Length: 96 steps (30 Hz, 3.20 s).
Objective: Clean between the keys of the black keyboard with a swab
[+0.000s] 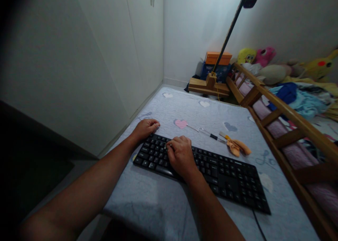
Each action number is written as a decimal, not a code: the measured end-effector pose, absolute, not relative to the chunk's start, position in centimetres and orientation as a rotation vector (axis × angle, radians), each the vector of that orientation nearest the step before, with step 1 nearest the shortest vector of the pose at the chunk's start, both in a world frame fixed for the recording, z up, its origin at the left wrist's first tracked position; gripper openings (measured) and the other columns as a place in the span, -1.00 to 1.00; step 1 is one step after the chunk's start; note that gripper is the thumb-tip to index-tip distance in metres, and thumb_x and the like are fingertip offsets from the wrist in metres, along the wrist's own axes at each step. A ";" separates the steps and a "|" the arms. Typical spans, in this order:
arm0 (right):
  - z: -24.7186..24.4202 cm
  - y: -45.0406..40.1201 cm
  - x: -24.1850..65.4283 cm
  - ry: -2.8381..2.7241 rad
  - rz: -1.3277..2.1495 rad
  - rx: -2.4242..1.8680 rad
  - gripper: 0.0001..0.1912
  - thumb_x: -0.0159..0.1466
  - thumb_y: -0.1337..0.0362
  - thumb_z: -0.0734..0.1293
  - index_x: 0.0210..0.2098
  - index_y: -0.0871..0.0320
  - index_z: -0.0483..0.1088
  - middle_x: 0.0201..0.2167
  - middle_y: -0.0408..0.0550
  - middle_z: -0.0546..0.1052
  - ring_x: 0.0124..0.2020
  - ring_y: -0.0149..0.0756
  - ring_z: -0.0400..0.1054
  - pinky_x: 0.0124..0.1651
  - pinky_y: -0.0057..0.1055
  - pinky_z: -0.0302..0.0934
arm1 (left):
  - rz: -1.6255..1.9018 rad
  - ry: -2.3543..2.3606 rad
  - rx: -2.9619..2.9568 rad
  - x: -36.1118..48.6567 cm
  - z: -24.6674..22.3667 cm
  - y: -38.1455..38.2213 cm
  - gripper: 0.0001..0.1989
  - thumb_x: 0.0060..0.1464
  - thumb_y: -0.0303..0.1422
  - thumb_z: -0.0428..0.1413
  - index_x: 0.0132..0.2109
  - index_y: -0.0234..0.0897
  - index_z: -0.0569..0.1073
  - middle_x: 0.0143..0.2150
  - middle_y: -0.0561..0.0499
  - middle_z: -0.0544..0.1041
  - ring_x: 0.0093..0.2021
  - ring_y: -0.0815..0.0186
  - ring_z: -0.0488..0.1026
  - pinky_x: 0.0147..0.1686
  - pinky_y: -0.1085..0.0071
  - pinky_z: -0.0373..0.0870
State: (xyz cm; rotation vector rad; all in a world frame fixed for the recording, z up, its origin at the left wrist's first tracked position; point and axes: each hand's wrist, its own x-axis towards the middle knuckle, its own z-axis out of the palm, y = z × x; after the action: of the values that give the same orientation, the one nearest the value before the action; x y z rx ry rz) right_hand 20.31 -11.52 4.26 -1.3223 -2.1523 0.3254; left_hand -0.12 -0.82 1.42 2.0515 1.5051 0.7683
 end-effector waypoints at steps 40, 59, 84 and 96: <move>4.3 -11.7 20.5 -2.161 0.355 -1.321 -0.83 0.30 0.40 0.26 -0.35 0.13 0.48 -0.35 -0.05 0.54 -0.22 -0.21 0.30 -0.03 -0.20 0.09 | 0.758 1.510 2.050 -0.1 1.5 -0.8 -0.63 0.13 -0.21 -0.03 -0.23 -0.31 0.62 -0.42 -0.04 0.57 -0.35 0.23 0.46 -0.35 0.39 0.27; 4.1 -11.6 20.6 -2.128 0.355 -1.332 -0.83 0.30 0.38 0.26 -0.34 0.11 0.49 -0.35 -0.06 0.55 -0.22 -0.20 0.31 -0.05 -0.20 0.09 | 0.767 1.508 2.040 -0.1 1.4 -0.8 -0.64 0.12 -0.20 -0.02 -0.23 -0.30 0.61 -0.42 -0.04 0.58 -0.36 0.23 0.46 -0.37 0.39 0.27; 4.5 -12.1 19.7 -2.195 0.438 -1.202 -0.84 0.31 0.40 0.27 -0.35 0.12 0.48 -0.36 -0.09 0.55 -0.22 -0.24 0.32 -0.03 -0.21 0.10 | 0.760 1.509 2.065 -0.1 1.5 -0.8 -0.64 0.14 -0.22 -0.02 -0.21 -0.30 0.61 -0.35 -0.05 0.61 -0.33 0.22 0.48 -0.34 0.39 0.28; 4.1 -11.7 19.6 -2.177 0.428 -1.216 -0.85 0.32 0.40 0.28 -0.29 0.12 0.50 -0.31 -0.08 0.58 -0.19 -0.21 0.33 -0.03 -0.19 0.10 | 0.776 1.493 2.070 -0.1 1.4 -0.7 -0.63 0.14 -0.22 -0.04 -0.24 -0.32 0.61 -0.38 -0.05 0.59 -0.33 0.24 0.47 -0.33 0.39 0.27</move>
State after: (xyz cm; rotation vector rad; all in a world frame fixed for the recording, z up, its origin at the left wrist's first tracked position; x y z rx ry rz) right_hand 19.62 -11.66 4.09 -1.2161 -2.1766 0.4285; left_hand -0.08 -0.71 1.37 2.0705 1.4925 0.7764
